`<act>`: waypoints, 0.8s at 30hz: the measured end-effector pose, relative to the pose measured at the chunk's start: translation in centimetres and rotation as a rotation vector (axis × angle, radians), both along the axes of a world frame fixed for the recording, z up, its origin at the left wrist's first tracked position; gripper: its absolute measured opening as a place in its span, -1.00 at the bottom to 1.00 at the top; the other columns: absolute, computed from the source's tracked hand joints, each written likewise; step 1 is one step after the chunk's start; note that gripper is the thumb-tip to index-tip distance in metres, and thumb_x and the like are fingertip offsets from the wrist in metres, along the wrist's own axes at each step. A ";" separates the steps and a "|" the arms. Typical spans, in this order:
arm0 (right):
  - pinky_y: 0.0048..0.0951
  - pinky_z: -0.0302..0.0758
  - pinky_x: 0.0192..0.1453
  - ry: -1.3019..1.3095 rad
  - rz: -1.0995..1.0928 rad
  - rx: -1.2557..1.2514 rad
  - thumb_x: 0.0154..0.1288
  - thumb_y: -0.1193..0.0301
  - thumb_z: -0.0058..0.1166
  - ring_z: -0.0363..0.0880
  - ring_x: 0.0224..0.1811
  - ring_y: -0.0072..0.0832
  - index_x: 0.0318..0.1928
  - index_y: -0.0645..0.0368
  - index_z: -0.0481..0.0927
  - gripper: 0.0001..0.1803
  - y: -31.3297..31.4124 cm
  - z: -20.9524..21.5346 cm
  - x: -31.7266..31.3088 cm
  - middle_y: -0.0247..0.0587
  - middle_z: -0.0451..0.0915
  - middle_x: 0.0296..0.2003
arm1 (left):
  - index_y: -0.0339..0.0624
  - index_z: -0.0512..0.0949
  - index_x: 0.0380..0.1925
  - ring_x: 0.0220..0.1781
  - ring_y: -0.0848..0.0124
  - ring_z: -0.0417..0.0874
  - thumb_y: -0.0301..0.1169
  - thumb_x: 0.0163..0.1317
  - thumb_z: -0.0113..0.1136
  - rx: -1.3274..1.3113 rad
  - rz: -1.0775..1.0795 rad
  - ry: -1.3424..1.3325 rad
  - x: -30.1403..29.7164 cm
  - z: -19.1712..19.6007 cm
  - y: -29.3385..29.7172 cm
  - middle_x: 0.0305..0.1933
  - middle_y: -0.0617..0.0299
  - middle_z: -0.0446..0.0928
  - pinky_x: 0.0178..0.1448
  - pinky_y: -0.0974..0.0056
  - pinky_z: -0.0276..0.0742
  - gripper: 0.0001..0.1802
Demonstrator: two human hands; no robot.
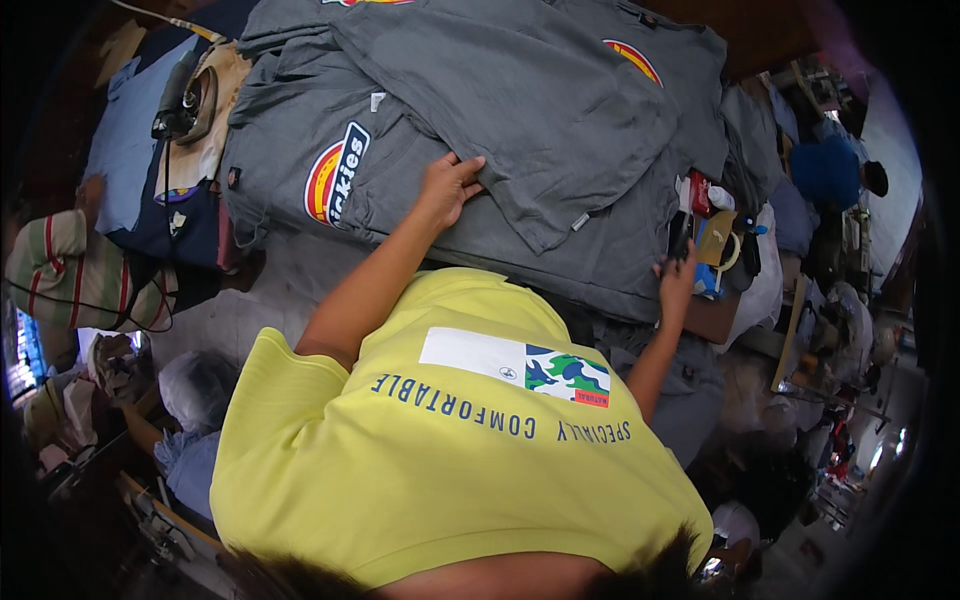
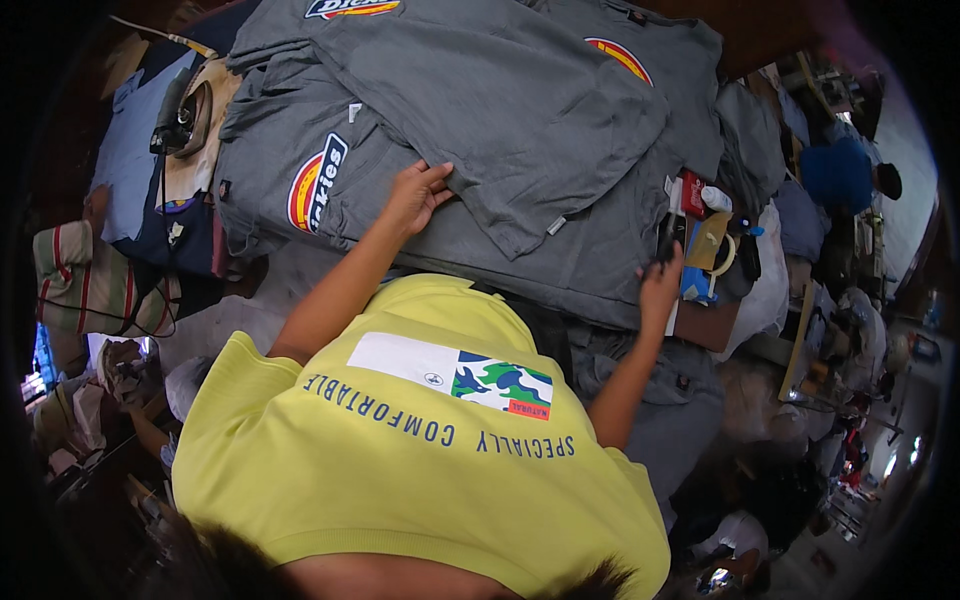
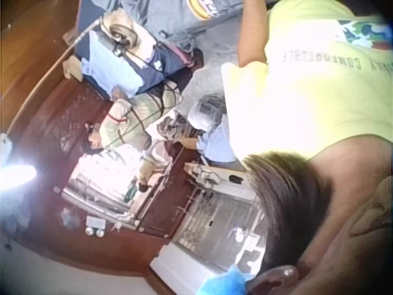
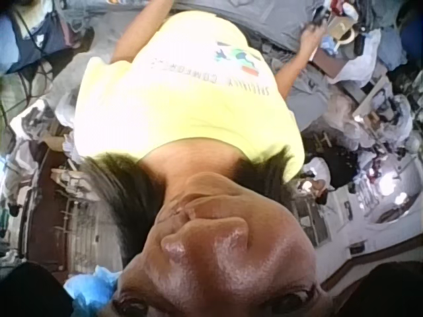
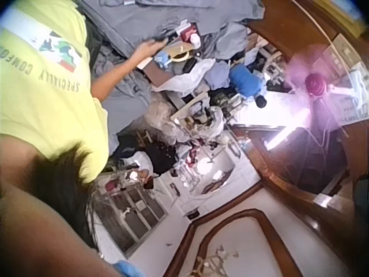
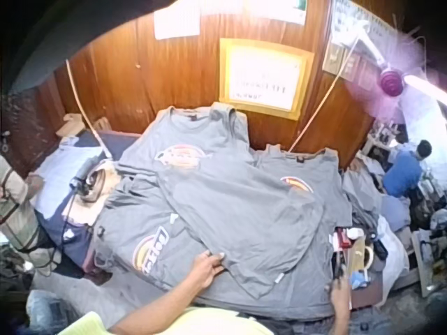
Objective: The person trims loose threads from grey shirts using shears and then folds each shirt onto a stack on a work table.
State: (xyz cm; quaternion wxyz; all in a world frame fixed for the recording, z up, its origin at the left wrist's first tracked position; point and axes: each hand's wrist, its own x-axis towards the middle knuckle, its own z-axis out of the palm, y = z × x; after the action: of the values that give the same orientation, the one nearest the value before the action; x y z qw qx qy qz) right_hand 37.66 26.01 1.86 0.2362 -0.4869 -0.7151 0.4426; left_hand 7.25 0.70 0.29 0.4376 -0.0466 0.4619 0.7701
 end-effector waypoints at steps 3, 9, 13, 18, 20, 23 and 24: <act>-0.28 0.46 -0.14 -0.363 -0.160 0.223 0.17 0.52 -0.08 0.52 -0.16 -0.14 0.17 0.10 0.21 -0.49 0.7 -1.3 3.0 0.12 0.49 -0.18 | -0.22 0.40 -0.22 -0.15 0.40 0.55 -0.40 0.17 0.07 0.047 -0.012 -0.061 0.2 -0.6 0.5 -0.18 0.17 0.50 -0.02 0.31 0.49 -0.80; -0.17 0.42 -0.12 -0.970 -0.087 0.340 0.10 0.43 0.05 0.51 -0.16 -0.04 0.04 0.13 0.37 -0.57 0.3 0.1 1.7 0.10 0.54 -0.24 | -0.28 0.42 -0.26 -0.16 0.33 0.58 -0.33 0.20 0.05 0.208 -0.103 -0.136 1.3 0.4 1.8 -0.22 0.10 0.54 0.00 0.26 0.50 -0.77; -0.20 0.37 0.05 -0.470 0.186 0.512 -0.01 0.25 0.19 0.44 -0.03 -0.05 0.01 0.16 0.42 -0.46 -1.3 2.7 -2.0 0.04 0.50 -0.11 | -0.30 0.51 -0.37 -0.25 0.45 0.55 -0.27 0.17 0.10 -0.022 -0.227 0.154 2.7 2.4 3.7 -0.33 0.21 0.55 -0.07 0.37 0.46 -0.74; -0.23 0.26 0.17 0.075 0.370 0.393 -0.15 0.39 0.21 0.31 0.13 -0.10 0.12 0.17 0.29 -0.28 -10.7 6.2 -11.7 0.04 0.34 0.05 | -0.28 0.57 -0.39 -0.36 0.64 0.46 -0.17 0.17 0.12 -0.018 -0.592 0.629 6.4 6.0 6.3 -0.43 0.33 0.53 -0.23 0.50 0.34 -0.66; -0.28 0.29 0.15 -0.018 0.233 0.235 -0.13 0.67 -0.01 0.40 0.04 -0.11 0.04 0.24 0.35 -0.42 -10.2 5.4 -12.1 0.02 0.45 -0.06 | -0.27 0.54 -0.29 -0.28 0.52 0.49 -0.15 0.15 0.12 -0.006 -0.613 0.878 6.5 8.0 5.8 -0.38 0.22 0.54 -0.15 0.42 0.36 -0.64; -0.38 0.33 0.11 0.233 0.296 0.277 -0.26 0.78 -0.24 0.48 -0.05 -0.32 -0.13 0.33 0.46 -0.47 -5.4 8.2 -7.8 -0.11 0.51 -0.20 | -0.27 0.46 -0.13 -0.10 0.19 0.50 -0.10 0.09 0.15 -0.142 -0.486 1.623 3.0 8.7 3.2 -0.18 0.02 0.50 0.01 0.23 0.36 -0.52; -0.41 0.33 0.10 0.279 0.298 0.263 -0.29 0.80 -0.27 0.48 -0.05 -0.38 -0.18 0.34 0.49 -0.48 -4.4 10.1 -5.6 -0.14 0.52 -0.22 | -0.26 0.44 -0.08 -0.02 0.10 0.46 -0.07 0.06 0.17 -0.374 -0.453 2.001 0.4 8.0 1.5 -0.07 0.00 0.47 0.06 0.17 0.33 -0.46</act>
State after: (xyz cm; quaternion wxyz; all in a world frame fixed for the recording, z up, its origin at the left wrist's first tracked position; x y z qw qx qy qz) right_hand 32.02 21.60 11.97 0.3261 -0.2755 -0.7909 0.4384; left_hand 7.69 2.21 8.34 -0.0249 0.6336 0.7234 0.2732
